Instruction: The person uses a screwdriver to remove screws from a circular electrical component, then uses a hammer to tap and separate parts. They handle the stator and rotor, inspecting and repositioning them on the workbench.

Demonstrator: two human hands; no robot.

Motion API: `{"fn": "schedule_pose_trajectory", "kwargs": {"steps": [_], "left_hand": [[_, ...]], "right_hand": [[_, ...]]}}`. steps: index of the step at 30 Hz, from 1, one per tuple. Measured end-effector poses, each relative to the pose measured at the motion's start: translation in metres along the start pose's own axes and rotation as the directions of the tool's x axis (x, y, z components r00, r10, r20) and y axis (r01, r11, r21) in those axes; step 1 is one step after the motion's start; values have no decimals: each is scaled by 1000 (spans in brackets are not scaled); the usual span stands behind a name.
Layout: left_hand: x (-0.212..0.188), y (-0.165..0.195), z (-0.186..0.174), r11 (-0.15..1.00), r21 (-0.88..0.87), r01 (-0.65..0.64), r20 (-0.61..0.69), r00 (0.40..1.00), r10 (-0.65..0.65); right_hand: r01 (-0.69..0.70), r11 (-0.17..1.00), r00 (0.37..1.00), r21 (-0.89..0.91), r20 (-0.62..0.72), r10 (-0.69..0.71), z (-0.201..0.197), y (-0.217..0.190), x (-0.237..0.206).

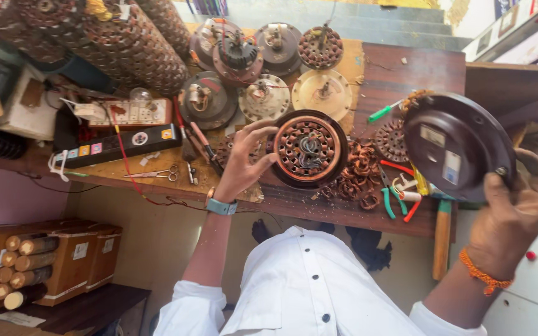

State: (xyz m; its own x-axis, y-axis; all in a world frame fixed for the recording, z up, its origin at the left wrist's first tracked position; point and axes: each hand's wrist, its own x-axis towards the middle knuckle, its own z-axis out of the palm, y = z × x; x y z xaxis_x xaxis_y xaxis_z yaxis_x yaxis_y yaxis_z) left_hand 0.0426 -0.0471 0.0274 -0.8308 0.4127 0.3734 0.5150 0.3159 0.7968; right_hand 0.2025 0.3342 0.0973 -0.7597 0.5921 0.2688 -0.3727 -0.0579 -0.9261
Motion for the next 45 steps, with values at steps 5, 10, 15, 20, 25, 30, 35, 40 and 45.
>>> {"fn": "schedule_pose_trajectory", "kwargs": {"steps": [5,10,15,20,25,30,35,40,45], "left_hand": [[-18,-21,9,982,-56,179,-69,981,-183],[-22,-23,18,960,-111,258,-160,949,-273],[-33,-20,33,970,-44,238,-213,947,-242],[-60,-19,31,883,-215,417,-225,859,-460],[-89,-21,24,810,-359,464,-242,792,-561],[-95,-33,35,656,-555,512,-169,703,-691],[-80,-28,47,651,-539,535,-121,716,-688],[-61,-7,50,850,-154,504,-200,826,-527],[-46,4,44,914,322,247,-29,967,-252]], "right_hand": [[-69,937,983,-344,-185,5,-54,16,-11],[-155,913,952,-377,-305,36,-75,37,-21],[-115,984,950,134,-275,148,-69,59,-8],[-140,981,976,137,-146,159,-42,108,30],[-107,990,994,-89,-26,105,12,179,109],[261,709,961,-655,249,-124,70,220,152],[520,490,841,-700,521,-149,96,234,147],[599,419,784,-682,606,-133,96,247,130],[553,461,779,-694,627,9,83,264,118]]}}
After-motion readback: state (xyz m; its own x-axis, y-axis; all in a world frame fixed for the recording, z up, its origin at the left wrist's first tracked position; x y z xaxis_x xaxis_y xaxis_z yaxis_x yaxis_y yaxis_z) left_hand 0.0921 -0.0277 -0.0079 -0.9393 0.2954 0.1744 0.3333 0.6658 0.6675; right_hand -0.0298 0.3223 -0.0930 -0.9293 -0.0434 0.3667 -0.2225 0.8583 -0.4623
